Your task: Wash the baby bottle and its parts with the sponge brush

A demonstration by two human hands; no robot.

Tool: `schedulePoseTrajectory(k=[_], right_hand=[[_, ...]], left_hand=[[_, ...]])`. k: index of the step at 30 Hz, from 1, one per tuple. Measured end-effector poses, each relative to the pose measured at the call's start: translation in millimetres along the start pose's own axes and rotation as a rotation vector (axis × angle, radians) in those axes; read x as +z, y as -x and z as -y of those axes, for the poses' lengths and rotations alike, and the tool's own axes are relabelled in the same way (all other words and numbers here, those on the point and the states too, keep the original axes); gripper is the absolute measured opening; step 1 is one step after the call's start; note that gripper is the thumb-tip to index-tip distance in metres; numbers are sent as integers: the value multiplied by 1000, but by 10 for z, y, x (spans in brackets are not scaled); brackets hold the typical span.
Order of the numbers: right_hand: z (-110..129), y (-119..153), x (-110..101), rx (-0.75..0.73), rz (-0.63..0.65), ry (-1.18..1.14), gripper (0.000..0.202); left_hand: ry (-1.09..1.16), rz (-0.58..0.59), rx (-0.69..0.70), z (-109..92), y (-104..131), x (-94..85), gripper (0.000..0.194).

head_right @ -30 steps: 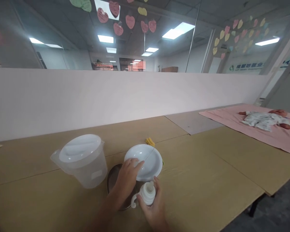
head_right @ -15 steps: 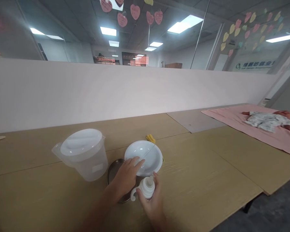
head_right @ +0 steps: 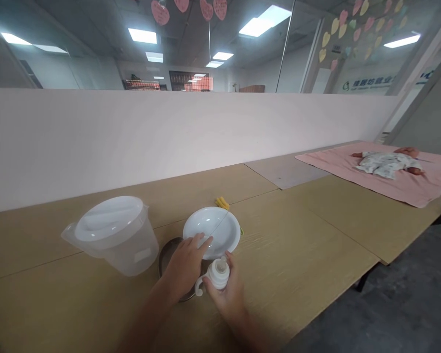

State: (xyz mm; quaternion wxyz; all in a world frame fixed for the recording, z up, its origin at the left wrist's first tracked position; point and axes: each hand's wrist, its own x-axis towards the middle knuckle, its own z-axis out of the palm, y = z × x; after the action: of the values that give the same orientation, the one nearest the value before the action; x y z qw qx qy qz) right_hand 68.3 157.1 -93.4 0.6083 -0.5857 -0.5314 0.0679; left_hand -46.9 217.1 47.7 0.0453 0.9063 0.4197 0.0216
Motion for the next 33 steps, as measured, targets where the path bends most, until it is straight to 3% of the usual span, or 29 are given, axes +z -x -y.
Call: schedulePoseTrajectory(k=[6, 11, 14, 19, 22, 25, 28, 33], right_hand=[[9, -5, 7, -23, 3, 49, 71], [8, -14, 14, -27, 16, 41, 69], [20, -23, 13, -21, 9, 41, 68], [63, -36, 16, -46, -2, 56, 65], [89, -42, 29, -11, 3, 34, 56], [105, -50, 47, 26, -2, 22, 48], [116, -58, 67, -12, -3, -4, 57], [96, -32, 97, -63, 18, -49, 71]], left_hand=[[9, 72, -10, -35, 12, -45, 60], [98, 197, 30, -23, 16, -94, 54], [128, 184, 39, 13, 25, -178, 49], [522, 84, 185, -11, 111, -373, 41], [655, 122, 300, -82, 181, -404, 41], [574, 170, 304, -139, 212, -345, 55], [421, 160, 235, -194, 186, -277, 59], [107, 140, 15, -311, 96, -243, 58]])
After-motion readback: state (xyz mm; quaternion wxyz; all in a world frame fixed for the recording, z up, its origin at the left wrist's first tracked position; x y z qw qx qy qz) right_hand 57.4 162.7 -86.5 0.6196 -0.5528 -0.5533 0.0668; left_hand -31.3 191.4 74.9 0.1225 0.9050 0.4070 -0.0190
